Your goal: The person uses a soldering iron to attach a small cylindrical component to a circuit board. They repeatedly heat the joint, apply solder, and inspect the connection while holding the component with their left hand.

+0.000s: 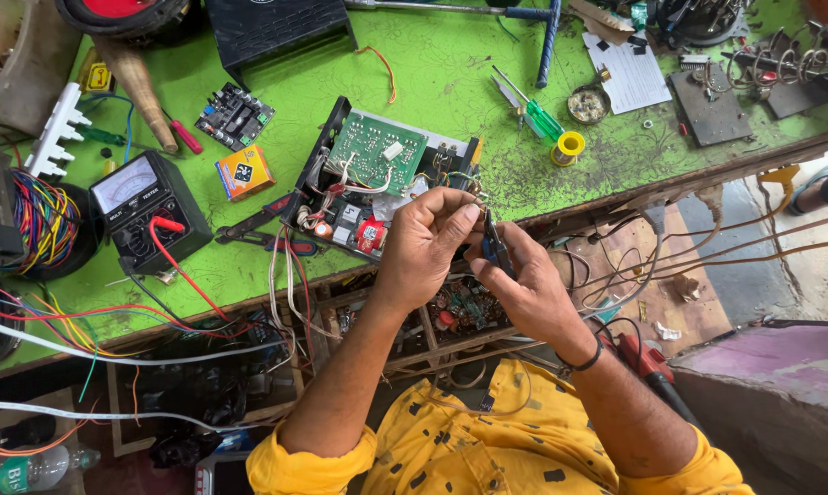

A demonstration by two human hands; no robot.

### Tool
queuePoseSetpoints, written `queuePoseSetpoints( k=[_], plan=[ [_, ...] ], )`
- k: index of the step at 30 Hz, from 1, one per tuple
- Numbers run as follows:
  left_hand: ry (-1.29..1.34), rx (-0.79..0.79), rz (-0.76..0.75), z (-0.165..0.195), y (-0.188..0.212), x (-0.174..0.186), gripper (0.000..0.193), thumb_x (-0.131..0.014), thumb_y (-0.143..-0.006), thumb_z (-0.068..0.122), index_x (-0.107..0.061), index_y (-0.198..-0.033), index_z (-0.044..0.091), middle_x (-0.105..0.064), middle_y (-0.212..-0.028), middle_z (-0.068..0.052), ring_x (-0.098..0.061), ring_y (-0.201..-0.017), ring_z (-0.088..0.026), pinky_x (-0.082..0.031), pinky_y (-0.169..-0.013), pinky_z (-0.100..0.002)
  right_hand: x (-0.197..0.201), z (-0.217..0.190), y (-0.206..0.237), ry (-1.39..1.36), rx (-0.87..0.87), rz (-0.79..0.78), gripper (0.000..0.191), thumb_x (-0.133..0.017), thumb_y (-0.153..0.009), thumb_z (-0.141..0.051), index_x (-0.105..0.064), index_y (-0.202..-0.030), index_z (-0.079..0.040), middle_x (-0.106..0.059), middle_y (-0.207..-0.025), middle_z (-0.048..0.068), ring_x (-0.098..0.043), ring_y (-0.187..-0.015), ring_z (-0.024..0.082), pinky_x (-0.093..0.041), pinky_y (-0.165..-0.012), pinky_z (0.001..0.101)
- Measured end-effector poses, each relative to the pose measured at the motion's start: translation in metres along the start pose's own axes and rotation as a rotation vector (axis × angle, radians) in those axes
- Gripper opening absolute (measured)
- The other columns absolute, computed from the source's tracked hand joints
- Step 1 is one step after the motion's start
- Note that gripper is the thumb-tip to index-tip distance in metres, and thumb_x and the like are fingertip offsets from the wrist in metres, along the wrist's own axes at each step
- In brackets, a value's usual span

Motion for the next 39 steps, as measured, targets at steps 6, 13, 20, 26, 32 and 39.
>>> queuePoseSetpoints(
  k=[6,13,20,26,32,39],
  plan=[
    [0.008,0.022,-0.001,-0.0007,0.0011,-0.0002,0.019,-0.063,-0.105,0.017,-0.067,-0.107,-0.002,-0.072,-0.093,-0.002,-0.069,-0.084,-0.006,-0.061,-0.079,-0.024,-0.0002,-0.0034,0.0009,0.011,0.049,0.002,0.031,-0.068,-0.095,-0.013,-0.061,-0.124,-0.003,-0.063,-0.101,-0.002,-0.055,-0.093,0.005,-0.049,-0.081,0.0231],
    [-0.051,0.006,0.009,0.0016,0.0008,0.0005,0.019,-0.064,-0.106,0.017,-0.067,-0.107,-0.002,-0.072,-0.09,-0.001,-0.067,-0.081,-0.005,-0.059,-0.075,-0.022,-0.0011,-0.0025,0.0018,-0.015,0.034,-0.008,0.029,-0.067,-0.095,-0.013,-0.06,-0.121,-0.002,-0.064,-0.103,-0.001,-0.057,-0.093,0.006,-0.05,-0.082,0.0239],
    [-0.042,0.009,0.014,0.0008,0.0024,0.0011,0.018,-0.064,-0.106,0.017,-0.067,-0.107,-0.001,-0.071,-0.089,0.0,-0.066,-0.079,-0.004,-0.058,-0.073,-0.022,-0.0015,-0.002,0.0001,-0.009,0.025,-0.011,0.03,-0.068,-0.095,-0.014,-0.06,-0.122,-0.003,-0.067,-0.105,0.0,-0.059,-0.096,0.006,-0.051,-0.085,0.0235],
    [-0.041,0.011,0.013,-0.0011,0.0019,0.0011,0.018,-0.064,-0.105,0.016,-0.067,-0.107,-0.001,-0.071,-0.088,0.0,-0.066,-0.08,-0.004,-0.057,-0.073,-0.021,-0.0003,0.0003,0.0004,0.013,-0.023,0.002,0.03,-0.069,-0.096,-0.017,-0.062,-0.121,-0.003,-0.063,-0.098,-0.002,-0.055,-0.088,0.004,-0.048,-0.076,0.0225],
    [-0.011,0.027,0.011,-0.0031,0.0022,0.0015,0.017,-0.064,-0.105,0.016,-0.067,-0.107,-0.001,-0.071,-0.091,0.0,-0.067,-0.082,-0.005,-0.06,-0.076,-0.023,0.0001,0.0033,0.0015,0.041,-0.043,0.01,0.03,-0.069,-0.096,-0.018,-0.064,-0.122,-0.004,-0.06,-0.093,-0.003,-0.052,-0.082,0.004,-0.046,-0.07,0.0223],
    [-0.015,0.029,0.002,-0.0019,0.0033,0.001,0.018,-0.062,-0.106,0.017,-0.066,-0.109,-0.001,-0.071,-0.093,-0.001,-0.068,-0.083,-0.005,-0.061,-0.078,-0.024,-0.0018,0.0001,0.0021,0.025,-0.003,0.001,0.029,-0.068,-0.096,-0.017,-0.062,-0.122,-0.004,-0.061,-0.097,-0.002,-0.054,-0.088,0.006,-0.048,-0.076,0.0245]
  ],
)
Point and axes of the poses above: each hand's wrist, its own y-axis away from the middle knuckle, its own x-axis out of the back of the hand, z = x × y, the point moved 8 cm from there along -y, towards the middle knuckle
